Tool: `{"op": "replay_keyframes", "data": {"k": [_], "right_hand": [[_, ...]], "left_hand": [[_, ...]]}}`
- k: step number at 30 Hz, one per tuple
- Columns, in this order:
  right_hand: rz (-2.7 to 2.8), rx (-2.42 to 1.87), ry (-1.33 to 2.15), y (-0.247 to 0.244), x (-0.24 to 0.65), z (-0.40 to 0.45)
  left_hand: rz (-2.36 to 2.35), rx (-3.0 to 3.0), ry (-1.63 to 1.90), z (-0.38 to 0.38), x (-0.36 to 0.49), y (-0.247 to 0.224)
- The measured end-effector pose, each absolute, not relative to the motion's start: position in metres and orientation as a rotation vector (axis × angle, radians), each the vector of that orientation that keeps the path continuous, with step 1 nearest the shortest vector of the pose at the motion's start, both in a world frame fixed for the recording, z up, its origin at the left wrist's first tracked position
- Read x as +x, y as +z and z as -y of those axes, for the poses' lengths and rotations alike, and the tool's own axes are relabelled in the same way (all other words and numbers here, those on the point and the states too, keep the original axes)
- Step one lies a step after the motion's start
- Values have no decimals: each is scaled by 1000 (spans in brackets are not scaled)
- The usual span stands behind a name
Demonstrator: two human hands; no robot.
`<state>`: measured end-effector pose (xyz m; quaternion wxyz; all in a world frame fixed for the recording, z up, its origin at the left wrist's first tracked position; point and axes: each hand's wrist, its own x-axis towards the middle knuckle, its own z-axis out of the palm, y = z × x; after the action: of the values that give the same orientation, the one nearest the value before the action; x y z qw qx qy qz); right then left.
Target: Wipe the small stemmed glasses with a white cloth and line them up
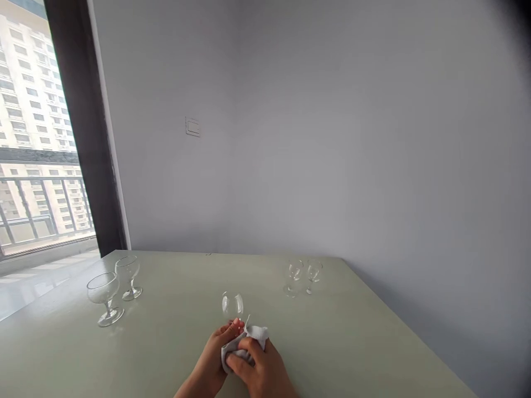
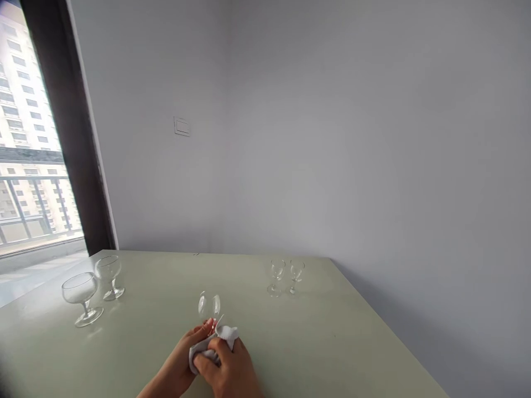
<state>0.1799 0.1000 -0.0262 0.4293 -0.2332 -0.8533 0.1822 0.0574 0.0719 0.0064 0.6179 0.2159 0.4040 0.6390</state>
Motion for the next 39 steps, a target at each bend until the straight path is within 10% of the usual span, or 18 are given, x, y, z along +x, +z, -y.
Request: {"op": "replay_keyframes", "data": {"k": [14,27,32,39], "right_hand": [[924,-371,1976,5,185,-102],[512,-620,2305,-2,170,-97],[1136,-882,2044,-9,179,-101],[2054,-1056,682,5,196,-102]], "left_hand": [[-517,262,1554,-61,71,22],[-1443,1148,1620,-61,76,13],[-1746,1189,1593,-70,52,6],[-1904,1180,1501,-75,34,-1]]}}
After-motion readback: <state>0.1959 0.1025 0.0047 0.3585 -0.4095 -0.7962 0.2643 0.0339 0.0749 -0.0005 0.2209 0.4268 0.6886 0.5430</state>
